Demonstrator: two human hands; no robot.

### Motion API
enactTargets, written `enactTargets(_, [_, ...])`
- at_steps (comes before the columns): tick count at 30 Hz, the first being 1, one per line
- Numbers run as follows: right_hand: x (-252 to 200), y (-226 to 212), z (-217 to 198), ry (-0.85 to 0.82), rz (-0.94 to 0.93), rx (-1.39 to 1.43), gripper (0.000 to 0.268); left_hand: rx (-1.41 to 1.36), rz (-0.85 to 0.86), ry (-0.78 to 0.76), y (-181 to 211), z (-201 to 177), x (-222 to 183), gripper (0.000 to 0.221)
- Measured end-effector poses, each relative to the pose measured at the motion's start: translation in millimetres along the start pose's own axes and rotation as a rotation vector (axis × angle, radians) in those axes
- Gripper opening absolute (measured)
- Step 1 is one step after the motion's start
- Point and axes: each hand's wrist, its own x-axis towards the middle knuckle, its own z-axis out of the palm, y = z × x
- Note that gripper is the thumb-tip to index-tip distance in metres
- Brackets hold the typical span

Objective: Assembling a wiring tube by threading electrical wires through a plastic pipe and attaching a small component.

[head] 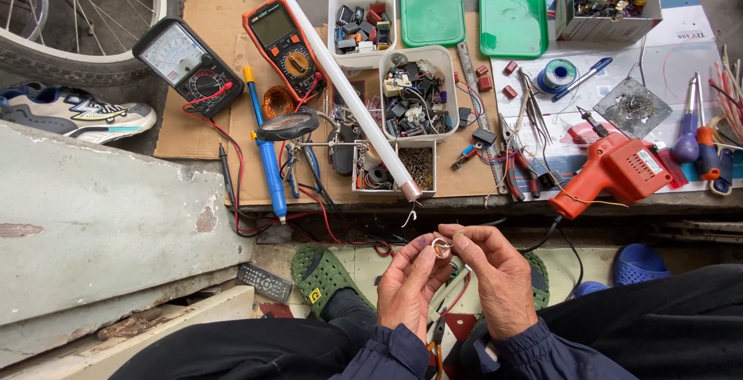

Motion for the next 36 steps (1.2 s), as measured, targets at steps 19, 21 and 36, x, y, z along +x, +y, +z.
enactTargets(19, [3,3,0,0.003,0.030,0.019,0.017,0.007,0.004,0.027,2,3,-1,0.042])
enactTargets(21, [3,3,-1,-0.001,0.025,0.019,0.019,0.008,-0.002,0.034,2,2,-1,0.043])
enactTargets(36, [4,-1,3,0.018,0.030,0.062,0.022,0.067,-0.006,0.144,12,6,-2,0.038])
